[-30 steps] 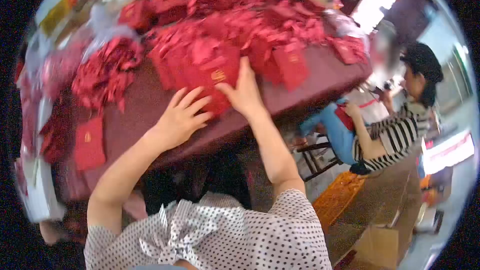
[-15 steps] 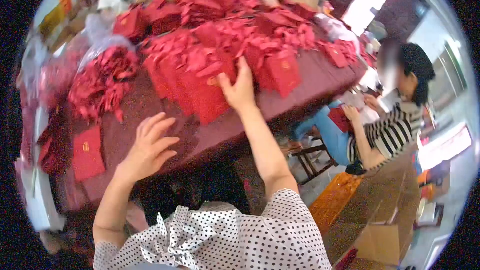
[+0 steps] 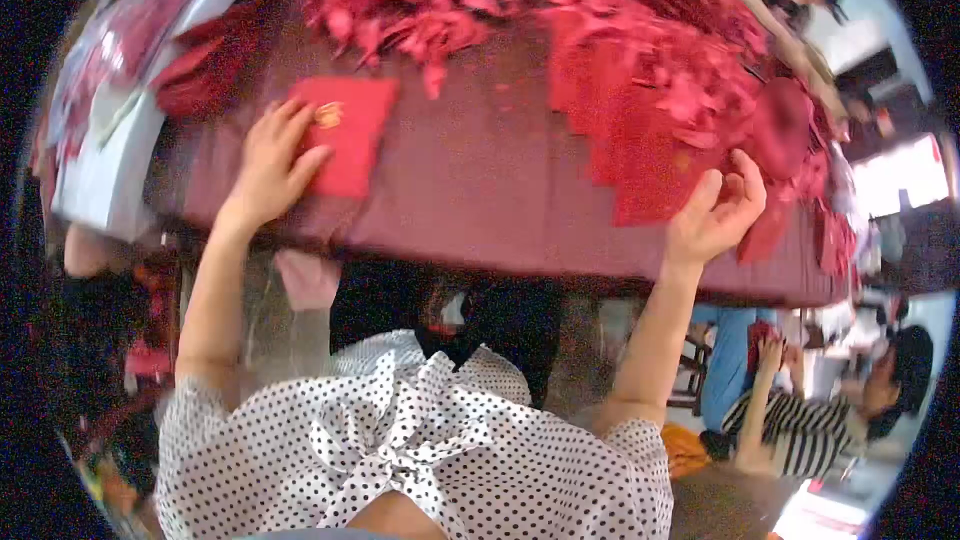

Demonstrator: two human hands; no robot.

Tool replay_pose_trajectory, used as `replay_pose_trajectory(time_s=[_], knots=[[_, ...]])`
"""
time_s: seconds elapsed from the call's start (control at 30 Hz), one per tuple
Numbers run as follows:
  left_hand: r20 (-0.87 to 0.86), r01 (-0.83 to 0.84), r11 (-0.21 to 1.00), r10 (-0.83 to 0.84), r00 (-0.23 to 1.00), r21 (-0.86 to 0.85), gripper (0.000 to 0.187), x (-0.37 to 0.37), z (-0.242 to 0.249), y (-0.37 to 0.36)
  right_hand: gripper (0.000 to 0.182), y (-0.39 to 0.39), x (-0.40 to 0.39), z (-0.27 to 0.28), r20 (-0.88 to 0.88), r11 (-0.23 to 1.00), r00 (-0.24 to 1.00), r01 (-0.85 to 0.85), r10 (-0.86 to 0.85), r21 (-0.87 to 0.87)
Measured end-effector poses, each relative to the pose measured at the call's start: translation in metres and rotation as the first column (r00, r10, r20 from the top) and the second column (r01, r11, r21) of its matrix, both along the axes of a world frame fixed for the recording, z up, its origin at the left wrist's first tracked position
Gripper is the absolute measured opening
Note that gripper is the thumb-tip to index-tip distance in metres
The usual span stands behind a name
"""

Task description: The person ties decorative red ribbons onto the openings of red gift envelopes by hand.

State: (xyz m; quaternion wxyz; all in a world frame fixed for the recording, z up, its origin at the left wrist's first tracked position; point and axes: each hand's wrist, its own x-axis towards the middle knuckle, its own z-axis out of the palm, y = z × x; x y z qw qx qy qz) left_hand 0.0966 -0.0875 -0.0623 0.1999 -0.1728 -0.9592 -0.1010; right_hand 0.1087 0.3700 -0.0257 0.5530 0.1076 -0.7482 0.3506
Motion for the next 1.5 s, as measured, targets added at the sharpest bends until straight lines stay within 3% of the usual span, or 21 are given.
replay_pose_trajectory(time_s=[0.03, 0.07, 0.1, 0.13, 0.17, 0.2, 0.27, 0.33, 0.5, 0.6, 0.67, 0.83, 0.87, 0.93, 1.07, 1.17, 1.2, 1.27, 1.33, 1.4, 1.5], knots=[[-0.06, 0.002, 1.0, -0.003, 0.998, -0.008, 0.051, 0.005, 0.0, 0.018, 0.033, -0.034, 0.0, 0.006, 0.002, 0.964, 0.967, -0.254, 0.255, -0.08], [-0.028, 0.078, 0.994, -0.076, 0.997, 0.072, 0.052, 0.008, 0.002, 0.035, 0.032, -0.065, 0.001, 0.006, 0.158, 0.963, 0.955, -0.231, 0.252, -0.141], [-0.057, 0.134, 0.986, -0.128, 0.99, 0.101, 0.054, 0.01, -0.005, 0.049, 0.029, -0.093, 0.003, 0.017, 0.369, 0.963, 0.922, -0.199, 0.121, 0.181], [-0.083, 0.155, 0.98, -0.146, 0.986, 0.128, 0.048, 0.012, -0.004, 0.063, 0.028, -0.124, 0.003, 0.021, 0.601, 0.929, 0.748, -0.369, 0.281, 0.026], [-0.061, 0.151, 0.974, -0.143, 0.988, 0.169, 0.046, 0.011, -0.005, 0.07, 0.038, -0.14, -0.007, 0.017, 0.628, 0.835, 0.74, -0.488, 0.241, 0.254], [-0.043, 0.155, 0.965, -0.149, 0.988, 0.213, 0.044, 0.007, -0.006, 0.076, 0.044, -0.152, -0.016, 0.008, 0.647, 0.791, 0.71, -0.551, 0.279, 0.264], [-0.099, 0.182, 0.958, -0.163, 0.982, 0.223, 0.04, 0.005, 0.0, 0.078, 0.051, -0.162, -0.027, -0.008, 0.664, 0.745, 0.686, -0.602, 0.299, 0.287], [0.085, 0.113, 0.966, -0.136, 0.987, 0.232, 0.044, 0.009, 0.011, 0.07, 0.059, -0.165, -0.034, -0.016, 0.642, 0.722, 0.734, -0.567, 0.223, 0.397], [0.092, 0.201, 0.932, -0.238, 0.967, 0.301, 0.026, 0.0, 0.022, 0.036, 0.061, -0.161, -0.04, -0.016, 0.78, 0.713, 0.588, -0.64, 0.213, 0.288], [0.126, 0.196, 0.906, -0.259, 0.958, 0.376, 0.021, -0.002, 0.023, 0.03, 0.058, -0.159, -0.046, -0.027, 0.644, 0.643, 0.726, -0.616, 0.239, 0.455], [-0.009, 0.299, 0.866, -0.323, 0.946, 0.401, 0.02, 0.003, 0.025, 0.035, 0.055, -0.16, -0.045, -0.025, 0.787, 0.83, 0.493, -0.555, 0.371, -0.043], [-0.062, 0.289, 0.895, -0.286, 0.956, 0.34, 0.018, 0.017, 0.031, 0.065, 0.04, -0.163, -0.048, -0.029, 0.627, 0.727, 0.432, -0.597, 0.648, -0.34], [-0.042, 0.275, 0.918, -0.275, 0.961, 0.285, 0.017, 0.016, 0.035, 0.066, 0.04, -0.163, -0.047, -0.024, 0.623, 0.727, 0.439, -0.601, 0.647, -0.332], [-0.09, 0.299, 0.925, -0.286, 0.954, 0.232, 0.016, 0.007, 0.042, 0.074, 0.032, -0.163, -0.038, -0.014, 0.811, 0.884, 0.49, -0.462, 0.32, -0.07], [-0.084, 0.343, 0.934, -0.335, 0.938, 0.102, 0.018, -0.032, 0.036, 0.099, 0.03, -0.16, -0.051, -0.036, 0.691, 0.773, 0.453, -0.585, 0.563, -0.247], [0.15, 0.403, 0.913, -0.409, 0.9, 0.069, 0.022, -0.049, 0.04, 0.112, 0.023, -0.164, -0.041, -0.012, 0.764, 0.827, 0.5, -0.556, 0.407, -0.077], [0.009, 0.379, 0.921, -0.382, 0.924, 0.088, 0.025, -0.052, 0.038, 0.115, 0.023, -0.16, -0.045, -0.013, 0.759, 0.83, 0.512, -0.553, 0.401, -0.065], [0.14, 0.42, 0.901, -0.432, 0.891, 0.106, 0.028, -0.06, 0.039, 0.119, 0.021, -0.151, -0.056, -0.016, 0.811, 0.785, 0.359, -0.59, 0.462, -0.186], [0.48, 0.434, 0.893, -0.436, 0.761, 0.123, 0.038, -0.07, 0.044, 0.117, 0.019, -0.149, -0.06, -0.003, 0.84, 0.731, 0.426, -0.681, 0.336, 0.053], [0.372, 0.38, 0.913, -0.408, 0.834, 0.15, 0.043, -0.068, 0.029, 0.113, 0.018, -0.15, -0.069, 0.008, 0.86, 0.701, 0.466, -0.684, 0.207, 0.201], [0.443, 0.431, 0.89, -0.45, 0.775, 0.151, 0.043, -0.067, 0.028, 0.105, 0.024, -0.164, -0.094, 0.004, 0.755, 0.617, 0.534, -0.755, 0.381, 0.222]])
